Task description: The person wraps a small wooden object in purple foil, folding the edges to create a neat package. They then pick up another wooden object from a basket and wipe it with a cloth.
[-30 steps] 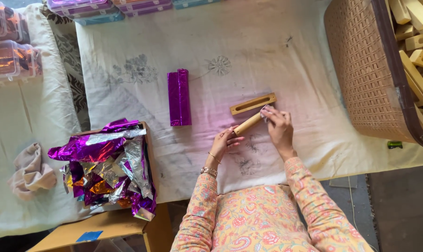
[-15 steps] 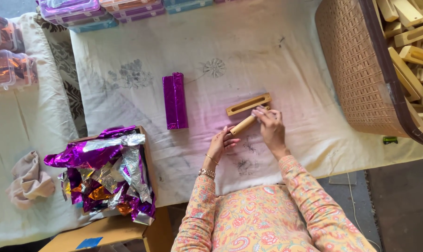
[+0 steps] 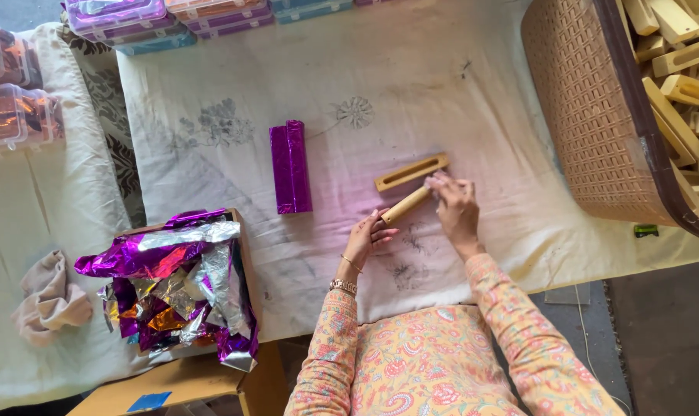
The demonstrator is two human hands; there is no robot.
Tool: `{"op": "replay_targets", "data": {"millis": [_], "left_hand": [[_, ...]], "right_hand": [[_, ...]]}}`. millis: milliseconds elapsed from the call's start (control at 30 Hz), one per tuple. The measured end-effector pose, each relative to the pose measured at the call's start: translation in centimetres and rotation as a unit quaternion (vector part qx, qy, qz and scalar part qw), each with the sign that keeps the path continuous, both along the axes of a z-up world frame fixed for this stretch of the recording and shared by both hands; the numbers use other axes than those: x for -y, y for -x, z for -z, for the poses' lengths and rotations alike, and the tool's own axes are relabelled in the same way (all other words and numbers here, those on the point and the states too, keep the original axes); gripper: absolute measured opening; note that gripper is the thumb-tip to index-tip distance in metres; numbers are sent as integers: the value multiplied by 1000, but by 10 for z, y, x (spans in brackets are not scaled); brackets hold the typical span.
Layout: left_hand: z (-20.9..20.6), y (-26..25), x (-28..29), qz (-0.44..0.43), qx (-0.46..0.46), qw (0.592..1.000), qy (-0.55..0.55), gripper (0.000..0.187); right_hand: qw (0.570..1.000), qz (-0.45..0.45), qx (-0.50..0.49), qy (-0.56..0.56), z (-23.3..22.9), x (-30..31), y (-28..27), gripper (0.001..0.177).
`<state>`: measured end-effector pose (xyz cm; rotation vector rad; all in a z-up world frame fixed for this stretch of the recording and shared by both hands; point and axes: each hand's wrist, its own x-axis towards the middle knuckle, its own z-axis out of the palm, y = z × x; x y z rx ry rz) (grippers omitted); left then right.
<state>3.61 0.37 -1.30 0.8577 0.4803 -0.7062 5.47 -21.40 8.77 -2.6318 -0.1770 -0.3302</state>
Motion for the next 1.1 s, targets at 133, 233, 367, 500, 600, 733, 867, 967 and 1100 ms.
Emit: {"op": "replay_targets", "data": {"millis": [133, 233, 367, 500, 600, 733, 867, 967, 1100], "left_hand": [[13, 4, 0, -11, 13, 1000, 2, 46], [17, 4, -3, -4, 19, 999, 32, 41], [53, 8, -2, -14, 23, 999, 43, 40], [17, 4, -3, -3, 13, 1000, 19, 41], [14, 5, -2, -2, 14, 1000, 8, 42], [11, 3, -2, 4, 12, 1000, 19, 41], [46, 10, -1, -18, 13, 1000, 22, 41], [28, 9, -1, -11, 26, 999, 26, 41], [18, 6, 0, -11, 14, 1000, -4, 42]], "right_hand": [[999, 46, 14, 24, 14, -13, 9, 46], [1000, -9, -17, -17, 14, -48, 38, 49], [994, -100, -13, -29, 9, -45, 43, 51], [999, -20, -21, -16, -4, -11, 7, 48], [999, 35, 19, -3, -3, -9, 0, 40], [1000, -7, 17, -21, 6, -47, 32, 49], [996, -73, -3, -43, 1, -51, 40, 49], [993, -101, -24, -48, 12, -21, 19, 51], [1000, 6, 2, 12, 18, 13, -10, 36]]}}
